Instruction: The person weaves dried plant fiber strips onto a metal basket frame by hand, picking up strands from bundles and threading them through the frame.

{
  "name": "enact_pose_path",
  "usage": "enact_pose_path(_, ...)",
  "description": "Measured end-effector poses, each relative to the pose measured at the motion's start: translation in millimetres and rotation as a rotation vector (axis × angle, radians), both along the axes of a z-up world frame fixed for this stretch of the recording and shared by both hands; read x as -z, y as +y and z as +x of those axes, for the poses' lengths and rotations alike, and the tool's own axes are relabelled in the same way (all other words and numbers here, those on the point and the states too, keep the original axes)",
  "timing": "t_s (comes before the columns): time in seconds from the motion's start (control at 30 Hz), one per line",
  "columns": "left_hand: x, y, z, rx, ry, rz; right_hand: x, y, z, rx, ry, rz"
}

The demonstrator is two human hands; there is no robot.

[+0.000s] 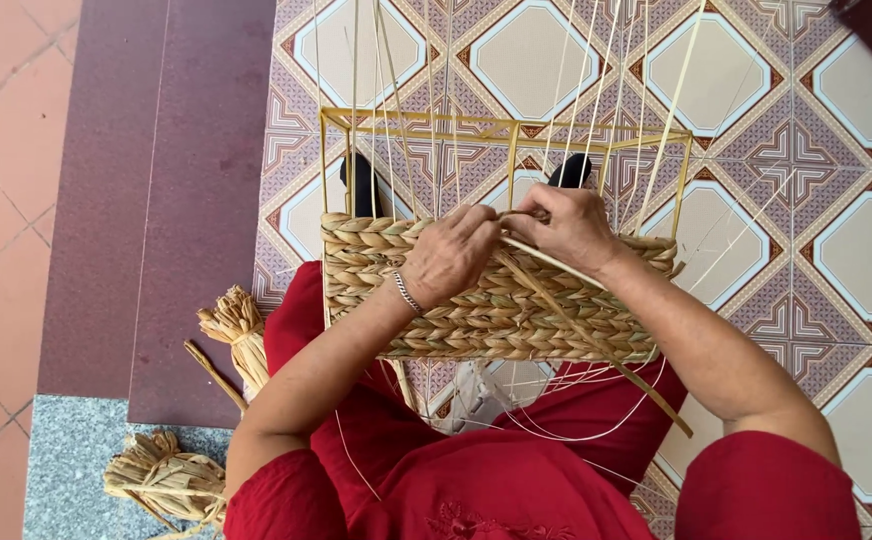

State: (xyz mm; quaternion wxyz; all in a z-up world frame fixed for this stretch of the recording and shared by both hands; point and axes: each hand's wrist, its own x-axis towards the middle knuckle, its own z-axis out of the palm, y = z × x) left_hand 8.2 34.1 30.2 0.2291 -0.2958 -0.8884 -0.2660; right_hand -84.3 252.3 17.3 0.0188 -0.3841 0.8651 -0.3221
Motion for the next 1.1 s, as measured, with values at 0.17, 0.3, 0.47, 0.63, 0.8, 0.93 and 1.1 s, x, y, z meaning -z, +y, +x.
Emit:
enact_pose_path(0.17,23.5,-15.3,-6.8,0.044,-0.318,0.133,13.8,-9.2,6.4,0.054,0.034,0.196)
enact_pose_path(0.3,43.4,-16.8,-39.6,-0.062,-0.481,-0.145,11.8,0.3,27.7,0.007,0.103,0.021)
enact_pose_path(0.47,52.9,0.3,-79.3,-0.21,-0.893,-0.083,10.6,10.0,30.9,0.128,-0.012,0.136)
enact_pose_path(0.63,13.2,-9.0,-78.2,-0.212,-0.921,0.128,11.4,6.9,32.0,0.199,0.099,0.035)
enact_pose_path(0.8,-20.1,-87.9,6.8,-0.221,-0.776,0.751,19.1,8.1,30.5,0.287,-0.005,0.097)
enact_pose_path(0.93,51.1,-206.1,113.5,-0.757,-0.383,0.947,20.4,11.5,28.4,0.256,-0.035,-0.042)
enact_pose_path(1.1,154.3,-247.4,241.2,-1.383,-0.689,0.132,22.7,9.2,31.3,0.23,-0.012,-0.053)
